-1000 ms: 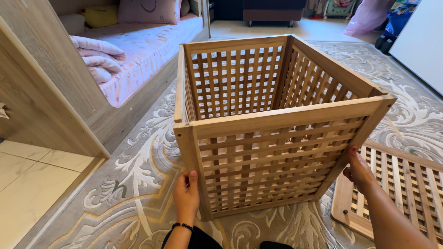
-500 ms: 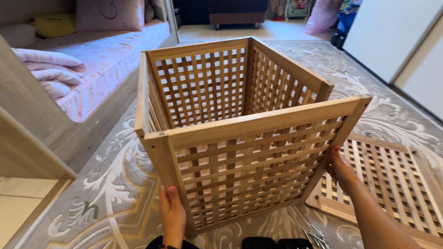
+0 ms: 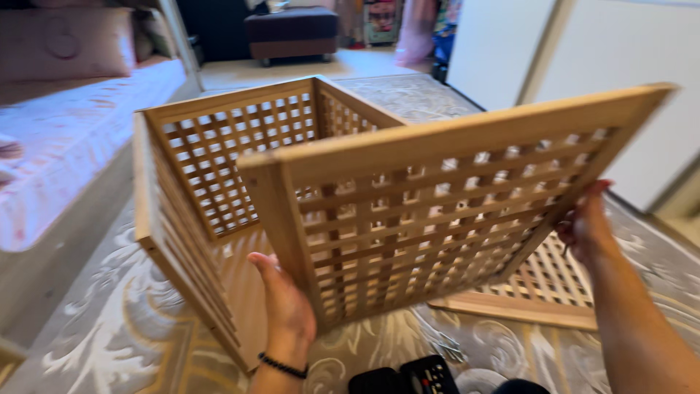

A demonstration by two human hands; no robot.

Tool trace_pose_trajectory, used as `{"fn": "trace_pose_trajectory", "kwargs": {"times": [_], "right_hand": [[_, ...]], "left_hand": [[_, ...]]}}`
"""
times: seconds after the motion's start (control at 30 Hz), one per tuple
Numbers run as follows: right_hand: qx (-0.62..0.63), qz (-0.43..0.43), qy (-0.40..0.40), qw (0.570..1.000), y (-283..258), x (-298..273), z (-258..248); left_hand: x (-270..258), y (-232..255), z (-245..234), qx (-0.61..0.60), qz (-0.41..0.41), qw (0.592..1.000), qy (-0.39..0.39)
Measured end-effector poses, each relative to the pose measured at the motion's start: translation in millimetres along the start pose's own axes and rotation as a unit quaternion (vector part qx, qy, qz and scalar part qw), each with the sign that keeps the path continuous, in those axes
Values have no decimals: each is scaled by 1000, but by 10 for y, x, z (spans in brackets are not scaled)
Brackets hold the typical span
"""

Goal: The person assembles a wooden lattice storage unit by connecting multiple flat panels. They use a screwdriver to tighten screws at the corners, joining the panels together to form a box-like structure.

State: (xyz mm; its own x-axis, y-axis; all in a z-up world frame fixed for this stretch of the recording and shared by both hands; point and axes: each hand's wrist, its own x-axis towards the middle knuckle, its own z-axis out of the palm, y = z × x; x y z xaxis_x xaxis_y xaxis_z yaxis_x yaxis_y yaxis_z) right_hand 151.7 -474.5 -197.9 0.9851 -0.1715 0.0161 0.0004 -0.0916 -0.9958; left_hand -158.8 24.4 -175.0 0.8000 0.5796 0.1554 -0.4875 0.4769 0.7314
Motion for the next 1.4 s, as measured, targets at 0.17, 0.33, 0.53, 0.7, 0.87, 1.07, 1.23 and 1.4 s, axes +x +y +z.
{"fn": "trace_pose_trajectory", "kwargs": {"times": [0.17,0.33,0.53,0.7,0.87,1.07,1.23,1.4], "right_hand": [[260,-91,-45,960,-63,-175,-1215],[357,-106,22,928,27,-573,-1961],[384,-75,102,915,438,-1164,-2437],[428,-33,144,892,1122,-1687,-2671],[484,16,164,859,1485,-2110,-2552],[345,8,8,939,1626,-1980,-1563],[428,141,140,882,2003,-1315,-1201],[434,137,131,881,2564,-423,-872]], "left_hand": [[-169,-422,576,-144,-192,971,14],[-296,-909,702,-329,-374,843,-202],[-119,-1683,574,-204,-534,784,-243],[-171,-2380,586,-223,-497,802,-245],[-189,-2747,968,-220,-473,836,-170],[-81,-3065,1458,-192,-421,873,-156],[223,-3331,1674,-168,-405,881,-179],[719,-3773,1731,6,-417,893,-167]]}}
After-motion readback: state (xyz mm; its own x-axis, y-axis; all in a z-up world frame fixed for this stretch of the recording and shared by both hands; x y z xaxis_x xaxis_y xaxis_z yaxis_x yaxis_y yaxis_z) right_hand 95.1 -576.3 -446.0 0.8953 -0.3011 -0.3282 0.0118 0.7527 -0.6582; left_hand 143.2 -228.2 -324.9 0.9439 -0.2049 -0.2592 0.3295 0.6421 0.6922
